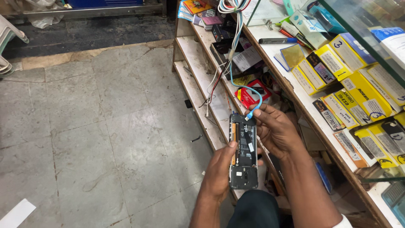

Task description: The person uses a screwdriver to remove screws from a disassembled smartphone on a workbench. They then connect a charging cable to the phone's internal port to test functionality.

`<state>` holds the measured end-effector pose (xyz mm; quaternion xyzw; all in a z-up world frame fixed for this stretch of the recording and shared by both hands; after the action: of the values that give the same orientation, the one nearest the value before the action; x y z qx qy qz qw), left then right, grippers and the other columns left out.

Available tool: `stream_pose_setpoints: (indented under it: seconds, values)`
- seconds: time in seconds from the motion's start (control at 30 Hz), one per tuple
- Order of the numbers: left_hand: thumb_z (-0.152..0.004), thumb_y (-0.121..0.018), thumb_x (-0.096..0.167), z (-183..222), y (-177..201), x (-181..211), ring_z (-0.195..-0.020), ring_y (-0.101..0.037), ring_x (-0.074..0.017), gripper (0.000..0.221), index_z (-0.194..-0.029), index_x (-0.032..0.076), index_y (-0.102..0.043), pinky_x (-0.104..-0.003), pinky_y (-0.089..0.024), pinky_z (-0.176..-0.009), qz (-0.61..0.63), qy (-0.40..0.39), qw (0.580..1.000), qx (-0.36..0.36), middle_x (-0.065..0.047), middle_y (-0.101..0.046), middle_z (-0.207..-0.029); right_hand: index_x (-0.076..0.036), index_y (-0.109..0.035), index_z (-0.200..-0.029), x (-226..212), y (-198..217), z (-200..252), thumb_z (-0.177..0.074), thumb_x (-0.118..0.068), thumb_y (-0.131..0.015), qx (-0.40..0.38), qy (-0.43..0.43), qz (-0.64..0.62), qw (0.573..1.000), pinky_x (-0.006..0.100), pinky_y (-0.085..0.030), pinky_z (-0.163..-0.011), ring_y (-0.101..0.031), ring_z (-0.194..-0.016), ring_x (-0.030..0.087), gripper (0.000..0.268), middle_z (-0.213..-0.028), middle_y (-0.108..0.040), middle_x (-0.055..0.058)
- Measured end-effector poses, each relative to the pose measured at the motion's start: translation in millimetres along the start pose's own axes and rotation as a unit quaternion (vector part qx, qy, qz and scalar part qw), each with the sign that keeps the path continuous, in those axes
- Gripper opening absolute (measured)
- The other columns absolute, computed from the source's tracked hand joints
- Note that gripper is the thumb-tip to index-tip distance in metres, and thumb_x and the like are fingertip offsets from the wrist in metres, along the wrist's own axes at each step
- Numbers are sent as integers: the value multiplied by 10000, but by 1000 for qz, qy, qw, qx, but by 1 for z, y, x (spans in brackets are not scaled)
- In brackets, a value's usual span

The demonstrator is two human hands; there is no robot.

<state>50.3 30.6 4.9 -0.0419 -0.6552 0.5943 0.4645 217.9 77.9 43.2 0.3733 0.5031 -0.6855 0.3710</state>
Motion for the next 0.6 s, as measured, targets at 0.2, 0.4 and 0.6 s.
stream_pose_setpoints:
  seconds: [0.2, 0.4, 0.6]
  values:
    - [-1031, -581, 391, -6, 17, 0, -684, -633, -61, 427, -1048, -19, -696, -245, -531, -602, -89, -22, 987, 132, -30, -696, -835, -6, -687, -1098, 3, 8, -2, -936, -52, -714, 22, -11, 57, 998, 286, -619, -746, -739, -833, 159, 170, -997, -755, 111]
    - [-1037, -557, 374, -7, 16, 4, -711, -644, -54, 385, -1058, 19, -706, -226, -528, -653, -94, -17, 990, 105, -10, -716, -851, -12, -725, -1095, 8, 5, 4, -907, -83, -746, 14, -31, 143, 989, 242, -568, -696, -719, -830, 135, 202, -964, -759, 92]
    - [-1038, -610, 351, -15, 25, -5, -666, -624, -50, 379, -987, -7, -723, -231, -509, -608, -118, -43, 982, 142, 3, -708, -804, 4, -713, -1108, 14, 2, 9, -930, -48, -752, -61, -31, 135, 988, 284, -595, -801, -723, -881, 159, 190, -987, -743, 98]
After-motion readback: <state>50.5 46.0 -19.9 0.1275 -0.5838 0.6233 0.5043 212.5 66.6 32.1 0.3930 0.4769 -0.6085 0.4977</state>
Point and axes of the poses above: each hand's wrist, its own z-axis away from the middle knuckle, its own y-axis out of the back of the hand, x = y × z, the point moved 6 cm from there along -z, towards the middle knuckle
